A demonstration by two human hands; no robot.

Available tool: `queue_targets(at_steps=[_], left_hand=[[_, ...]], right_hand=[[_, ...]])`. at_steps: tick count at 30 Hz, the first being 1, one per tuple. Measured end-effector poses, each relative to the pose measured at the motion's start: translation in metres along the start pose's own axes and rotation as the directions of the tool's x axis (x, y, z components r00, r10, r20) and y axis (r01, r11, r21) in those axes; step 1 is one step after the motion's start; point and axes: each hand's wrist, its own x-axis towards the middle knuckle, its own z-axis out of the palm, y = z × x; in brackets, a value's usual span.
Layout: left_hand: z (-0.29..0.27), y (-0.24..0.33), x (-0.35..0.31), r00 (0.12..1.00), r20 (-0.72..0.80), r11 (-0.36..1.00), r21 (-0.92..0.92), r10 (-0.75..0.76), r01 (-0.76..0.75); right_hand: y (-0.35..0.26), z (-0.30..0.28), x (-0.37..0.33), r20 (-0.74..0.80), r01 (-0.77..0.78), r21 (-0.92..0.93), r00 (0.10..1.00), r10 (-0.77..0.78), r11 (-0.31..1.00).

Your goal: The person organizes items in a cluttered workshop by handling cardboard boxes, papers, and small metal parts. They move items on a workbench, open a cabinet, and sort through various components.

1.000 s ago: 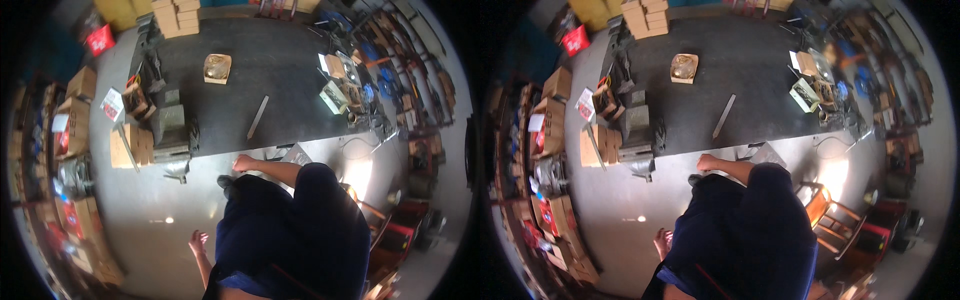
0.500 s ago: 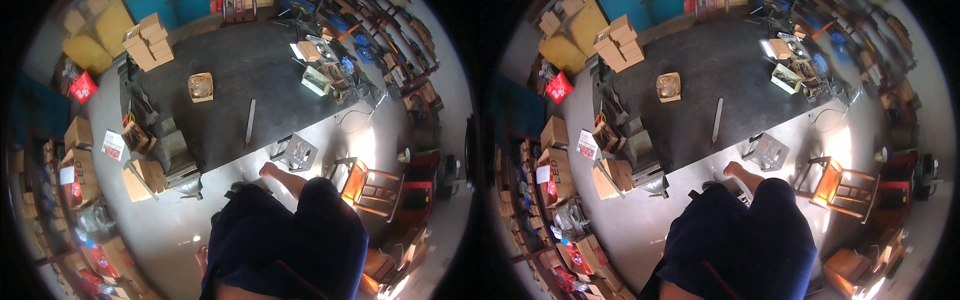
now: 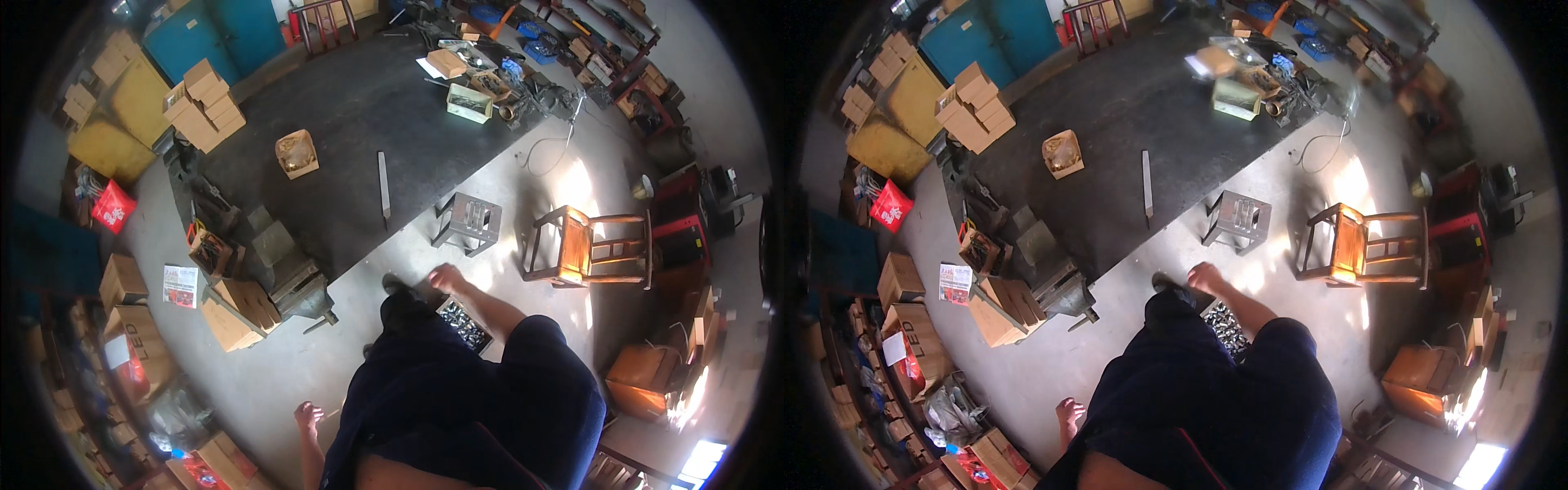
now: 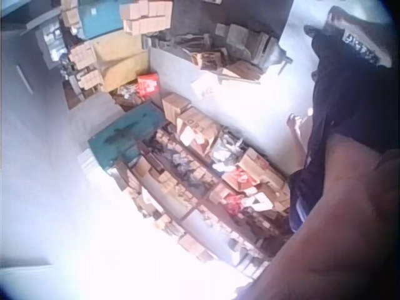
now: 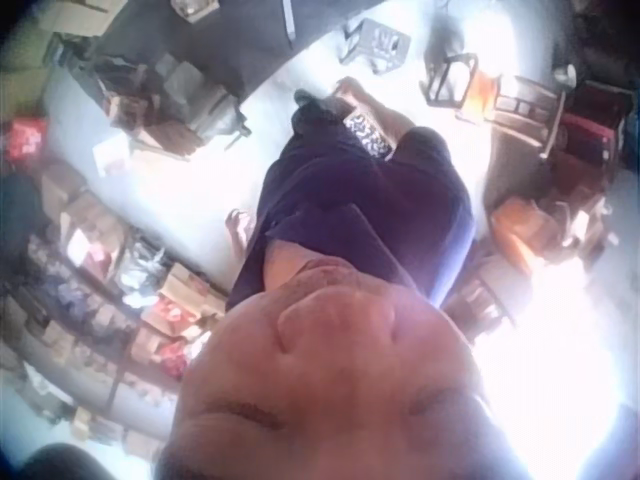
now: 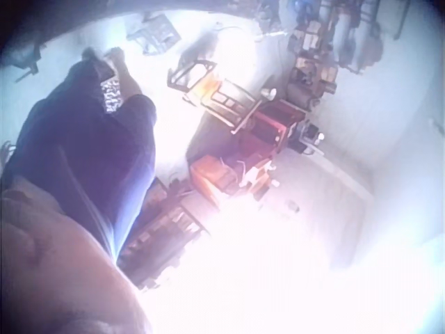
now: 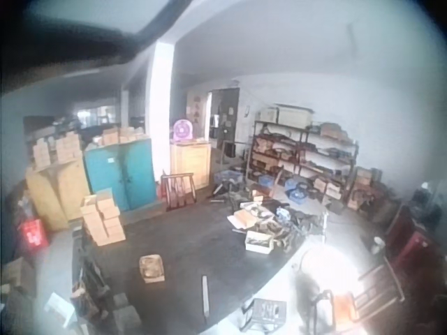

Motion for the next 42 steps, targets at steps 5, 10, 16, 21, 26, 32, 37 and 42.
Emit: queue_targets(at_steps=[5,10,16,21,26,32,37,42], left_hand=[[0.001,-0.018,0.018,0.949,0.308,0.952,-0.266,-0.067,0.153],[0.072,0.010,-0.009,0.894,0.417,0.796,0.479,0.164,-0.370],[0.180,0.096,-0.034,0.966,0.257,0.967,0.237,0.027,-0.090],[0.299,0.315,-0.069,0.976,0.216,0.976,0.210,0.014,-0.061],[0.304,0.338,-0.054,0.978,0.198,0.952,0.305,-0.059,-0.004],[0.304,0.345,-0.053,0.983,0.107,0.917,0.385,-0.152,0.100],[0.317,0.342,-0.028,0.978,0.154,0.948,0.304,-0.142,0.090],[0.322,0.354,-0.004,0.977,0.207,0.991,0.132,-0.044,0.017]], right_hand=[[0.051,-0.077,0.080,-0.167,-0.392,-0.397,0.920,0.355,0.830],[0.075,-0.202,0.184,-0.377,-0.497,-0.360,0.851,0.364,0.789],[0.107,-0.326,0.303,-0.366,-0.518,-0.494,0.852,0.374,0.698],[0.127,-0.392,0.354,-0.373,-0.552,-0.549,0.834,0.407,0.628],[0.187,-0.409,0.378,-0.365,-0.556,-0.573,0.831,0.420,0.602],[0.205,-0.407,0.391,-0.444,-0.566,-0.386,0.806,0.391,0.728],[0.194,-0.382,0.400,-0.291,-0.396,-0.338,0.907,0.305,0.854],[0.092,-0.292,0.389,-0.275,-0.318,-0.309,0.932,0.236,0.896]])
